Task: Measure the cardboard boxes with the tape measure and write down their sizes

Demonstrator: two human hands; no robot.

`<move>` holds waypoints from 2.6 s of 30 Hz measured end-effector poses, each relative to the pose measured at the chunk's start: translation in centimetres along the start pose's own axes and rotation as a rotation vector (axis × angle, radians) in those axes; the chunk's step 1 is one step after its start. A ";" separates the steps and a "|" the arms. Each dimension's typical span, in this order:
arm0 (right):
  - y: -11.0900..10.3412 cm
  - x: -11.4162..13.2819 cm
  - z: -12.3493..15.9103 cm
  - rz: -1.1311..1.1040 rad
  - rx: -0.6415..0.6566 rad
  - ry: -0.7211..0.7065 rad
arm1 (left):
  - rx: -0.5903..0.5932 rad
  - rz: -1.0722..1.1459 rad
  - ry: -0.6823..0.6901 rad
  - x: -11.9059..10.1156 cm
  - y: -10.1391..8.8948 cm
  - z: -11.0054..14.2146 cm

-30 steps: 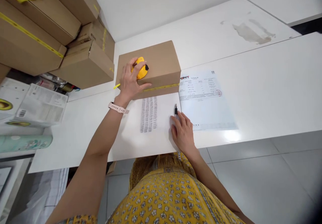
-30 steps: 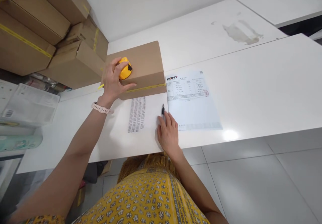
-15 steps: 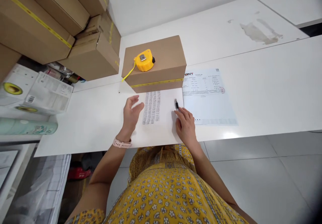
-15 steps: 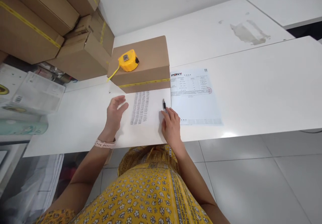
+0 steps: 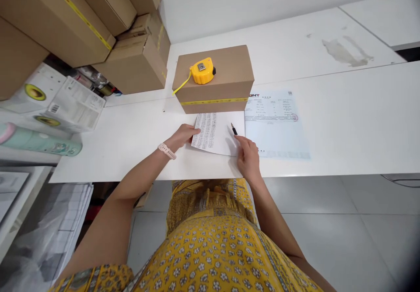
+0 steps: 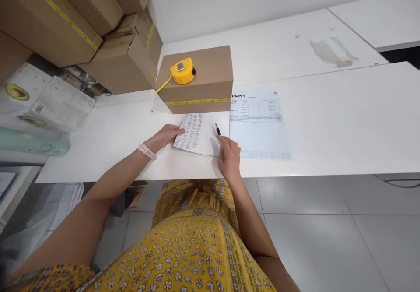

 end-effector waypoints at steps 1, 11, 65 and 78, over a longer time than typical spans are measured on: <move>-0.3 -0.1 0.0 -0.045 -0.002 0.017 | -0.001 -0.013 0.002 0.4 0.3 -0.1; -2.2 -0.5 -0.2 -0.500 -0.018 0.104 | -0.050 0.017 0.089 5.9 -0.8 5.5; 3.9 6.6 4.9 -0.292 0.217 0.057 | -0.289 -0.830 1.273 13.7 2.9 13.9; 3.7 7.0 4.9 -0.148 0.226 -0.024 | -0.478 -0.784 1.524 12.7 2.7 16.6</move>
Point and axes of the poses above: each hand's wrist, its own z-axis away from the middle knuckle, its own y-axis out of the palm, x = y × z, the point moved 9 cm from there along -z, towards the middle knuckle, and after that the axes turned 6 degrees about z, right-handed, at the moved point
